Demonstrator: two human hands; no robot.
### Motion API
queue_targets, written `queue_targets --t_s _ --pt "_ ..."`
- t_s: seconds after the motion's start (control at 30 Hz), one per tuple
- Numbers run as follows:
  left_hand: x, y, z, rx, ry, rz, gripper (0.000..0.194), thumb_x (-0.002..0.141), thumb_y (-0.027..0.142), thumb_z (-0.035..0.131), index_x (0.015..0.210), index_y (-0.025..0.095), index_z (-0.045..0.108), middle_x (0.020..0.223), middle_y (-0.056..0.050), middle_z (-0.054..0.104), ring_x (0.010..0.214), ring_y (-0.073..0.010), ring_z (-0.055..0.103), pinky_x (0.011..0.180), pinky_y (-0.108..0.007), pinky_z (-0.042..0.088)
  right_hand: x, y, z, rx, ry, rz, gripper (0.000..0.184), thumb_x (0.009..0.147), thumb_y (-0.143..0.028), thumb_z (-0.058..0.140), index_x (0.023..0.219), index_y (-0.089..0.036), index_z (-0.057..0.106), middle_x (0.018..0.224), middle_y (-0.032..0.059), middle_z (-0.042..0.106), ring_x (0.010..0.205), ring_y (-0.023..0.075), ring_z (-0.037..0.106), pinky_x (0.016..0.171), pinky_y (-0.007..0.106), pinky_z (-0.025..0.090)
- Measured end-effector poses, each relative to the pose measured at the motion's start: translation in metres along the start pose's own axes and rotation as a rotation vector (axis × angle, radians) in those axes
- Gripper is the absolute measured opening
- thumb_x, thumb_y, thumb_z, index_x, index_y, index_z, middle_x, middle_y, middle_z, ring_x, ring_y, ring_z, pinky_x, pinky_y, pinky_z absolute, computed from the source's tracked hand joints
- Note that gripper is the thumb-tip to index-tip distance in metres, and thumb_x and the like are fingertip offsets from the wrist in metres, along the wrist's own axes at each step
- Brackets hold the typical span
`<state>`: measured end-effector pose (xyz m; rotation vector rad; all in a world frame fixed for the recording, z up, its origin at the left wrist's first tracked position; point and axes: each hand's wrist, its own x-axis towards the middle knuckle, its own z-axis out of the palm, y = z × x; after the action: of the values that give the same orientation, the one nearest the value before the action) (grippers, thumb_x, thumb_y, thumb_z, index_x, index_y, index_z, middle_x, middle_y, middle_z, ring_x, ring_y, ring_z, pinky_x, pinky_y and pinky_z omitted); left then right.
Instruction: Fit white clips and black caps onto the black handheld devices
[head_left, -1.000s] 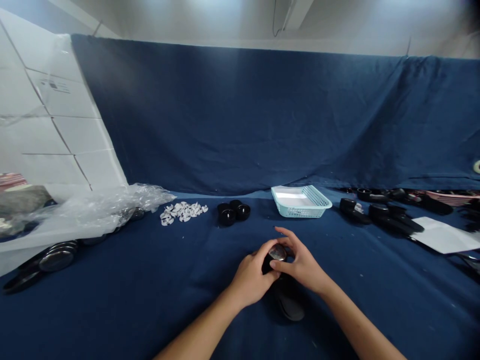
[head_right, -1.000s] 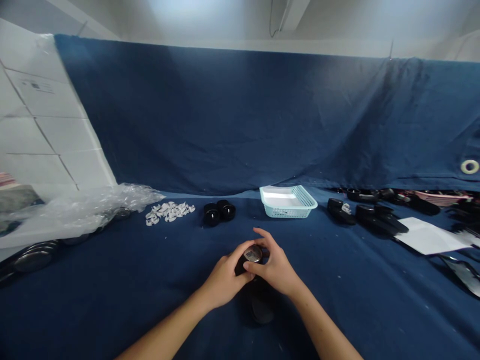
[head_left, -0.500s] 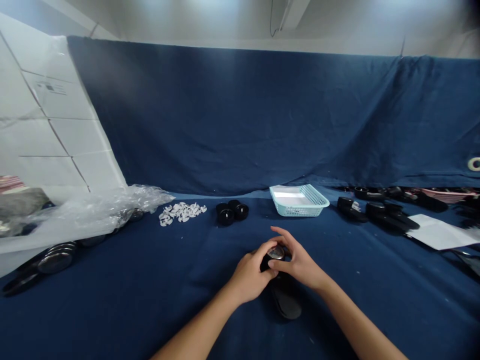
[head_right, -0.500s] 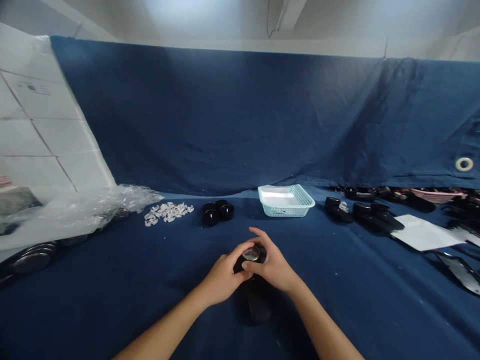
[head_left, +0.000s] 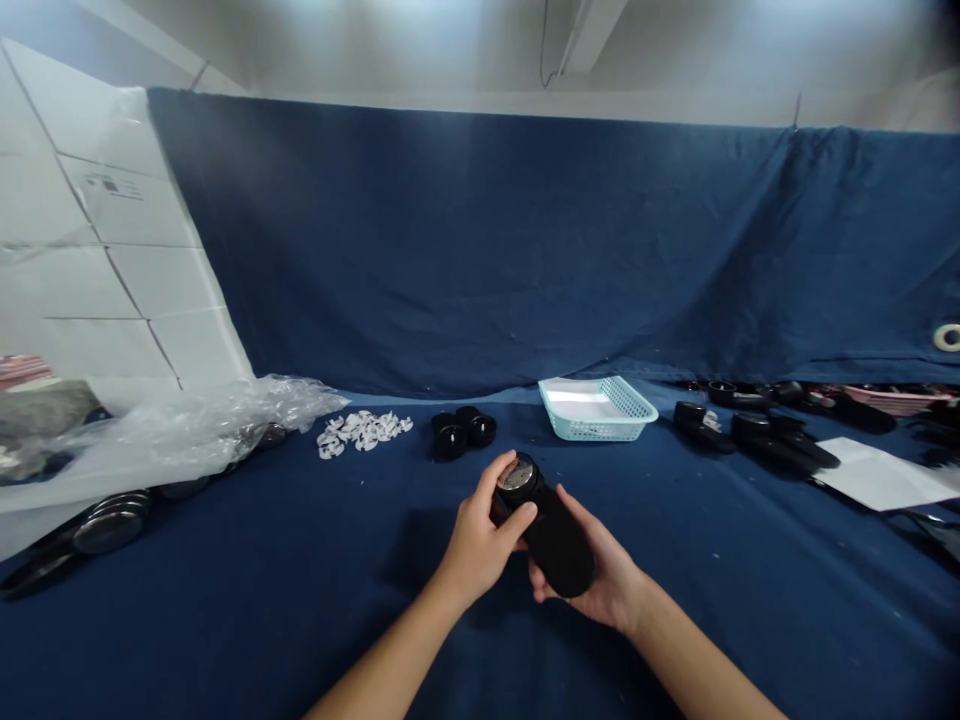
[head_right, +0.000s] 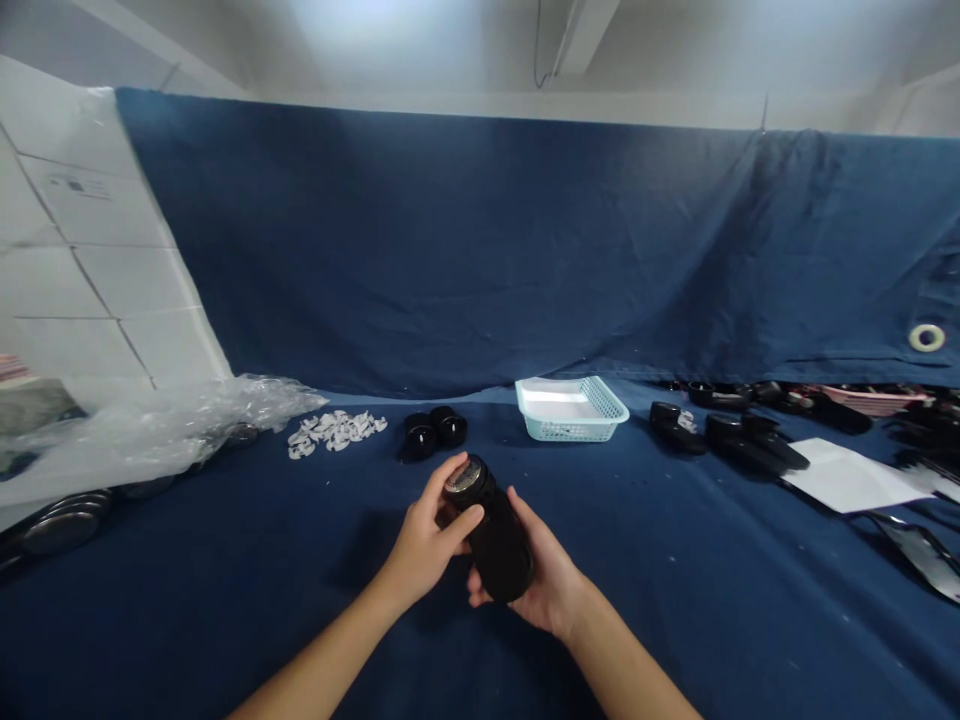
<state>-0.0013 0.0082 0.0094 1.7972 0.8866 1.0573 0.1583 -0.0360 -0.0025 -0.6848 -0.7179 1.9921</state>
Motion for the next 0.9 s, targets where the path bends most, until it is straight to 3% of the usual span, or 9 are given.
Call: queue_targets --t_s 0.1,0.27,0.4,0.6,0.8,0.9 --pt "0.0 0.001 -0.001 0.16 -0.019 0.013 0.061 0.087 0.031 0.057 0.144 0.032 0.035 0.121 -0.002 0.064 0.069 -0.0135 0.063 0.068 -0.028 0.055 -0.001 0.003 0.002 -0.063 0.111 -0.076 0.067 0.087 -0.071 0.035 0.082 -0.013 0.068 0.076 0.0083 0.068 0.052 0.0153 0.063 0.052 0.029 0.051" --pt "0.004 -0.004 0.0 0.142 0.015 0.066 0.053 0.09 0.037 0.054 0.142 0.027 0.043 0.14 -0.007 0.048 0.083 -0.0161 0.062 0.071 -0.027 0.053 -0.006 -0.006 0.005 -0.315 0.347 -0.227 0.053 0.086 -0.066 0.048 0.108 -0.019 0.062 0.073 0.0025 0.065 0.053 0.0143 0.062 0.048 0.025 0.05" --pt "0.006 -0.01 -0.001 0.042 0.027 -0.025 0.055 0.09 0.045 0.054 0.139 0.021 0.047 0.103 -0.007 0.067 0.07 -0.0162 0.059 0.064 -0.027 0.049 -0.007 -0.012 0.003 -0.544 0.434 -0.356 0.053 0.085 -0.059 0.056 0.126 -0.024 0.054 0.072 0.0002 0.062 0.06 0.0155 0.061 0.048 0.025 0.051" --pt "0.01 -0.013 -0.005 -0.199 -0.031 -0.053 0.064 0.082 0.037 0.068 0.14 0.027 0.044 0.121 -0.007 0.056 0.079 -0.0151 0.055 0.069 -0.026 0.049 -0.001 -0.012 -0.013 -0.726 0.38 -0.436 0.061 0.085 -0.054 0.059 0.136 -0.024 0.046 0.083 0.0025 0.062 0.079 0.0182 0.061 0.061 0.028 0.054" --pt "0.01 -0.001 -0.005 -0.345 -0.029 -0.116 0.056 0.081 0.036 0.07 0.131 0.022 0.051 0.107 -0.006 0.06 0.081 -0.0158 0.056 0.07 -0.026 0.049 0.0 -0.011 -0.02 -0.766 0.325 -0.459 0.063 0.086 -0.051 0.06 0.14 -0.023 0.042 0.086 0.0014 0.062 0.066 0.0143 0.06 0.066 0.032 0.054" --pt "0.009 0.001 -0.005 -0.366 -0.004 -0.138 0.055 0.082 0.04 0.068 0.131 0.02 0.05 0.094 -0.004 0.06 0.08 -0.016 0.058 0.07 -0.026 0.049 -0.001 -0.012 -0.023 -0.826 0.315 -0.516 0.065 0.085 -0.049 0.061 0.141 -0.023 0.04 0.104 0.0055 0.066 0.086 0.0198 0.064 0.082 0.038 0.053"
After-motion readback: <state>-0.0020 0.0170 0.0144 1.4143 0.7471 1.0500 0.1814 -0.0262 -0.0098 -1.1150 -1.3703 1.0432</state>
